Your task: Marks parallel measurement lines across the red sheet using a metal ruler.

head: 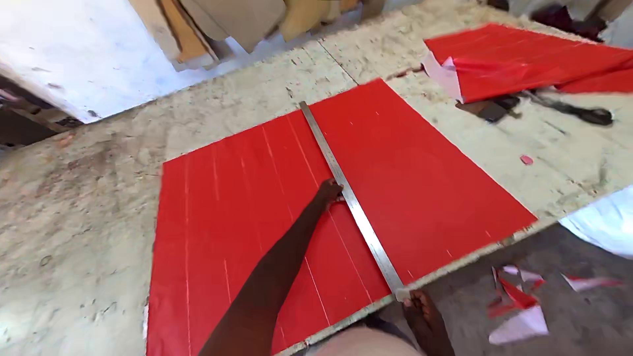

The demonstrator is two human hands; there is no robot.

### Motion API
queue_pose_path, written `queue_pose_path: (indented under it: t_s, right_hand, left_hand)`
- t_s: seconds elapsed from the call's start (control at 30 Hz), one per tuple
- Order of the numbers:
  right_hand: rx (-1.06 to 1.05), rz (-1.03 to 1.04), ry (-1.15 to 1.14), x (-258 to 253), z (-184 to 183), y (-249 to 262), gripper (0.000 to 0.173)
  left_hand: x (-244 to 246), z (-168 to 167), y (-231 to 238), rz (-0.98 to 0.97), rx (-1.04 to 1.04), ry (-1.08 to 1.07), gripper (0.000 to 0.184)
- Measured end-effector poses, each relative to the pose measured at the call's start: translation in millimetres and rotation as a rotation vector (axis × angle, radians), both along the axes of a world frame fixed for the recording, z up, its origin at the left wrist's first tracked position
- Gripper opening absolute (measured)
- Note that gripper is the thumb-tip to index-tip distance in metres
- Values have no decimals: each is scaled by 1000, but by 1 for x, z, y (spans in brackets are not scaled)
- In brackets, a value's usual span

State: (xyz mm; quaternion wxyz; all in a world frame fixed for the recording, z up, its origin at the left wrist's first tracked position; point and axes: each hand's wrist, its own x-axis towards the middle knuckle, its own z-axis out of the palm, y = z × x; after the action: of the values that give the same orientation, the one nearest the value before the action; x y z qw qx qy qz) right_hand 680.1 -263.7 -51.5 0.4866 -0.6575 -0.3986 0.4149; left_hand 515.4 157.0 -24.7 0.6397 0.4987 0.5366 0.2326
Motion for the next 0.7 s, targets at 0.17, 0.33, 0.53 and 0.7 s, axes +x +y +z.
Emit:
queue_pose_path:
  t_s: [0.17,0.33,0.53,0.7]
  right_hand:
    - [-342,-33,285,21,7,-35,23]
    - [-331,-133,280,17,2,-39,17]
    - [-314,-222,278,16,16,-22,11]
    - [-307,-270,273,17,15,-9,11]
  left_hand:
    - [13,-6,-4,-56,48,96,32]
    - [-4,0,3,-121,429,510,39]
    - [-21,-32,44,-273,922,614,59]
    - [-19,-56,53,-271,1016,569,68]
